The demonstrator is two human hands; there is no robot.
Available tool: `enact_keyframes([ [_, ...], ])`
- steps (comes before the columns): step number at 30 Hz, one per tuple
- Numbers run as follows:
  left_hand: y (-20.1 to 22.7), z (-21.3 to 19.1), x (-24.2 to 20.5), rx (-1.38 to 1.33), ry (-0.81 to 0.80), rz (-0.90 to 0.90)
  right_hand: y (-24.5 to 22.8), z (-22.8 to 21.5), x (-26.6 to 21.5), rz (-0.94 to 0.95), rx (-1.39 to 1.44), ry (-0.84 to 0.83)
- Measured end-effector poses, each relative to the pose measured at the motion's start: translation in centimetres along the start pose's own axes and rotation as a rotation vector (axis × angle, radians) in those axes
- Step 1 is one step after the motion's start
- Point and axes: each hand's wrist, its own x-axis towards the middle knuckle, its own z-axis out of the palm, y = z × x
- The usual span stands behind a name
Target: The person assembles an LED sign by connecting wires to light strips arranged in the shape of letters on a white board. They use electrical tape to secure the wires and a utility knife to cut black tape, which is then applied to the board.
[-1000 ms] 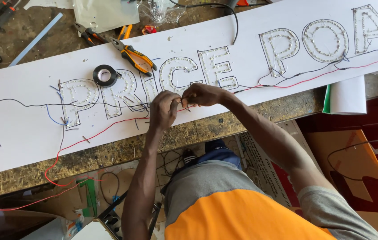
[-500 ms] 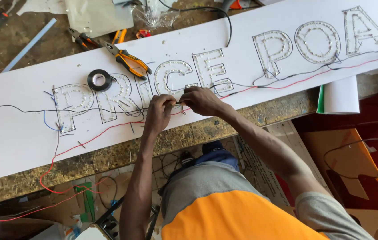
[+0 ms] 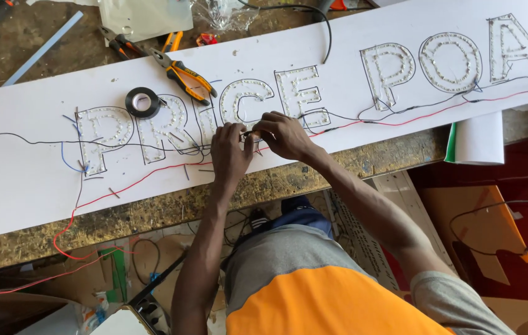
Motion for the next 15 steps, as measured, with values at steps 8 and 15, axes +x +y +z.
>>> enact_keyframes([
  [8,-0.4,2.2,-0.5,0.020,0.185,0.106,1.4,0.2,-0.2,0.161,0.236,-0.115],
  [15,-1.2,0.1,-0.1,-0.187,0.017,0.109,-0.3,-1.6,0.6,0.117,0.302,-0.150],
])
